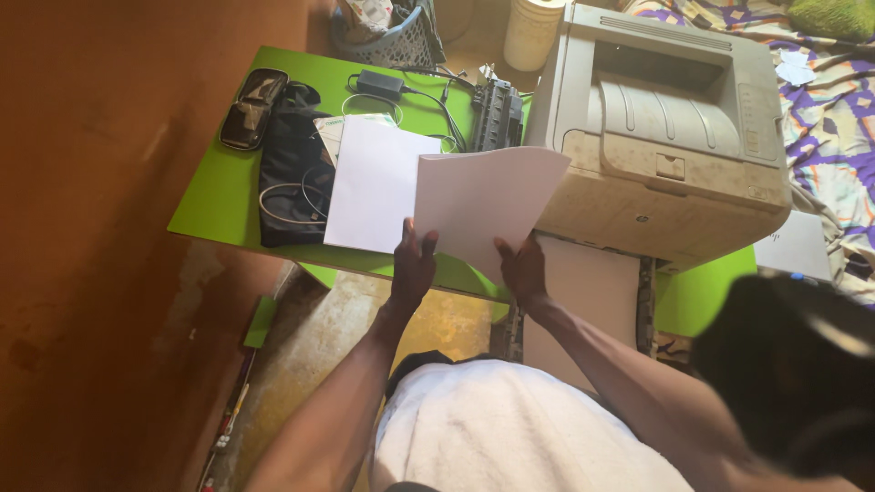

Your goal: The person stands at a small green desk with a laser printer, opens the paper tray, and loads a stack of white paper into it. They then open the printer's front cover, remove the toner cartridge, hold and turn it to view its label, reinsert it into the printer, and begin closing the cover.

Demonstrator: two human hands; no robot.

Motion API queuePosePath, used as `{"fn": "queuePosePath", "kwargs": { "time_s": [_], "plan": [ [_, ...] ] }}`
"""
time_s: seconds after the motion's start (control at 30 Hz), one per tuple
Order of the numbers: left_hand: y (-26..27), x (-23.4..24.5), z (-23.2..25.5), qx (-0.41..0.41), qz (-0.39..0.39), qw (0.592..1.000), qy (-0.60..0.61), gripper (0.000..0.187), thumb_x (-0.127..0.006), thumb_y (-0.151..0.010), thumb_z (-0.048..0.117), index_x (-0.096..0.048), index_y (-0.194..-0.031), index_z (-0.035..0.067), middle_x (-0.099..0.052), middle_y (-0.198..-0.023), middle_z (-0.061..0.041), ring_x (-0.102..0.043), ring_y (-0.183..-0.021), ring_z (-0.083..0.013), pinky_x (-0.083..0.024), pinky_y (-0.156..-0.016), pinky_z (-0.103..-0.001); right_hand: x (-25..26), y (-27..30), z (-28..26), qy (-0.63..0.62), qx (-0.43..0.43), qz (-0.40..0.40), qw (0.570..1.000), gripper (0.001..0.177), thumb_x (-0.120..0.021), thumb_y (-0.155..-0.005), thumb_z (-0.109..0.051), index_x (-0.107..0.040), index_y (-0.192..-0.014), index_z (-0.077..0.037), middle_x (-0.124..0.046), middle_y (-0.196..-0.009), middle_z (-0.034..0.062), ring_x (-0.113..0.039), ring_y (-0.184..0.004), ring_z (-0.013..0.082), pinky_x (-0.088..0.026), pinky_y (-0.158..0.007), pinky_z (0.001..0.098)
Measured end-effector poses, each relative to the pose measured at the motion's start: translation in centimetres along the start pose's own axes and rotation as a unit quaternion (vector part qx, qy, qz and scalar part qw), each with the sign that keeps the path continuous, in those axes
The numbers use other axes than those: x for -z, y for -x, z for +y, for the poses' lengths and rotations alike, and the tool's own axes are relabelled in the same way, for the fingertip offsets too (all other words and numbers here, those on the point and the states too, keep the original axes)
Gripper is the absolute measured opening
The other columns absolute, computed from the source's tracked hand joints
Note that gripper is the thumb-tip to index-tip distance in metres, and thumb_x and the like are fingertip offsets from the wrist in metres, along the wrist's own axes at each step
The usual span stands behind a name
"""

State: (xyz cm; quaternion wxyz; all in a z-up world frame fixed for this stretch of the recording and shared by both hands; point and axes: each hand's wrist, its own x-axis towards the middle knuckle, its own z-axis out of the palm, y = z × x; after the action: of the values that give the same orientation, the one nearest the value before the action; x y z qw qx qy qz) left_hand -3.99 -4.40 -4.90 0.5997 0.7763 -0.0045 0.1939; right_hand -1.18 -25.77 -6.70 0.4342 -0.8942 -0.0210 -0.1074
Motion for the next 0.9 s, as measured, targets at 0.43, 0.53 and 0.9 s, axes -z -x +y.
{"fn": "queuePosePath", "kwargs": {
  "time_s": [0.43, 0.53, 0.9],
  "plan": [
    [4.6, 5.2, 1.3, 0.063, -0.010, 0.993, -0.096, 0.076, -0.046, -0.104, 0.059, -0.047, -0.144, -0.006, -0.071, -0.111, -0.029, -0.069, -0.106, -0.0449, -0.054, -0.089, -0.049, 5.7, 6.1, -8.3, -0.072, -0.026, -0.104, 0.992, 0.031, -0.054, -0.104, -0.020, -0.055, -0.129, -0.002, -0.071, -0.107, 0.0229, -0.069, -0.099, 0.0359, -0.055, -0.083, 0.0434],
    [8.1, 5.6, 4.2, 0.205, -0.099, 0.971, -0.076, 0.075, -0.048, -0.096, 0.058, -0.050, -0.139, -0.004, -0.074, -0.109, -0.026, -0.073, -0.103, -0.0397, -0.056, -0.087, -0.046, 8.6, 9.5, -9.3, -0.054, -0.057, -0.109, 0.991, 0.033, -0.053, -0.101, -0.017, -0.056, -0.130, -0.003, -0.073, -0.107, 0.0209, -0.071, -0.096, 0.0299, -0.055, -0.081, 0.0416],
    [13.7, -2.9, 10.4, 0.229, -0.320, 0.919, -0.033, 0.062, -0.052, -0.101, 0.041, -0.044, -0.143, -0.004, -0.067, -0.123, -0.031, -0.067, -0.113, -0.0431, -0.050, -0.099, -0.046, 18.3, 20.1, -6.1, -0.060, -0.279, 0.088, 0.954, 0.030, -0.057, -0.103, -0.022, -0.061, -0.123, 0.000, -0.073, -0.105, 0.0101, -0.067, -0.091, 0.0173, -0.055, -0.078, 0.0329]
  ]
}}
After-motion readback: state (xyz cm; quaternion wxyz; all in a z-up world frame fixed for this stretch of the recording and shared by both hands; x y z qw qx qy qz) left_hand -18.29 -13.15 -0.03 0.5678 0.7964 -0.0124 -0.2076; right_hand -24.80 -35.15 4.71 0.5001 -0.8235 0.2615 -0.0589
